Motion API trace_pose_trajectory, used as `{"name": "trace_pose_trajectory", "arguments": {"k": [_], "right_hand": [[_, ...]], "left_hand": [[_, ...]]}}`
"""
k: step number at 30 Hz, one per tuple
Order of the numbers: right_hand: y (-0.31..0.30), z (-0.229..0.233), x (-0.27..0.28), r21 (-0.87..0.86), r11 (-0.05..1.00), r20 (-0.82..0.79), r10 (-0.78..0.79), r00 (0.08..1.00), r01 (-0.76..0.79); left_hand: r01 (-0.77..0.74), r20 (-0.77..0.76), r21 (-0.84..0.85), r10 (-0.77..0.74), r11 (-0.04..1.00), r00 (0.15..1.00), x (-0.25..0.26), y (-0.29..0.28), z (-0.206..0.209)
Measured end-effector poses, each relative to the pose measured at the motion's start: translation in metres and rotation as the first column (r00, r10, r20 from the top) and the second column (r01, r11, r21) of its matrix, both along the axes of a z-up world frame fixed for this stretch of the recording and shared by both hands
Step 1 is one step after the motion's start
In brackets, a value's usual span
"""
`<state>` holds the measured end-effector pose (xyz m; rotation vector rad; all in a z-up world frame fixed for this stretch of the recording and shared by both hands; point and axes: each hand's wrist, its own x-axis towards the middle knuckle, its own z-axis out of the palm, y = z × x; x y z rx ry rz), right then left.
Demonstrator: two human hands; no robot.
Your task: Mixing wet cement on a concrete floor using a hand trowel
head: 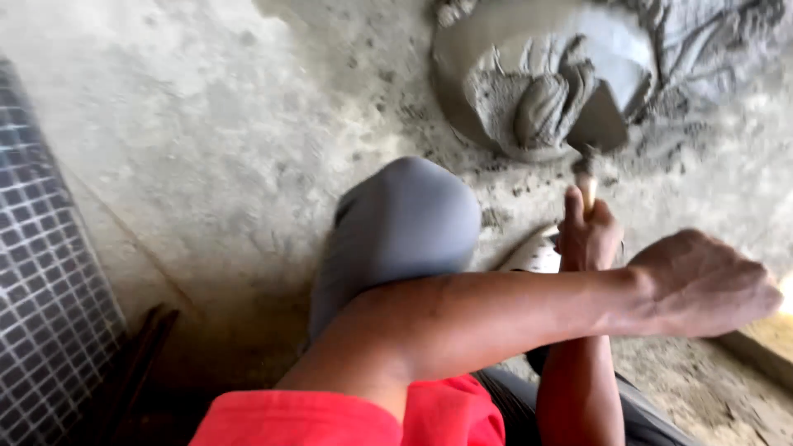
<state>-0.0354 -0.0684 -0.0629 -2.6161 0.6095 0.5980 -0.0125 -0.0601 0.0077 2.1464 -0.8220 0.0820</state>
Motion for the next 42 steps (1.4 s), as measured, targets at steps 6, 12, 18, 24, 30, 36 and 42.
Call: {"name": "trace_pose_trajectory", "arguments": {"k": [6,12,18,24,30,36,42], "right_hand": [[0.035,0.005,-0.035,0.189,0.967,-0.190,-0.136,0.972,0.173],[0.048,-0.070,-0.048,0.295,0.931,-0.429,-0.074,0.900,0.217],[0.085,-0.063,0.024,0.555,0.813,-0.163,-0.102,0.981,0.177],[0.050,-0.023,0.057,0.889,0.334,-0.242,-0.237,0.941,0.313],[0.053,-0.026,0.049,0.727,0.586,-0.224,-0.293,0.930,0.359],[0.081,-0.081,-0.058,0.540,0.778,-0.319,-0.166,0.933,0.323],[0.106,-0.099,0.003,0.594,0.790,-0.211,-0.029,0.977,0.152]], "left_hand": [[0.042,-0.026,0.140,-0.039,0.989,0.999,0.007,0.010,-0.019],[0.051,0.018,0.090,-0.053,0.995,0.998,-0.001,0.024,0.000],[0.117,-0.050,0.127,-0.111,0.985,0.993,-0.002,0.017,-0.001],[0.116,-0.018,-0.004,-0.116,0.993,0.993,-0.008,0.001,0.009],[0.110,0.012,0.028,-0.110,0.994,0.994,-0.010,0.004,0.005],[0.067,0.009,0.110,-0.068,0.992,0.998,-0.017,0.010,0.007],[0.096,0.005,0.107,-0.097,0.990,0.995,-0.013,0.009,0.001]]}}
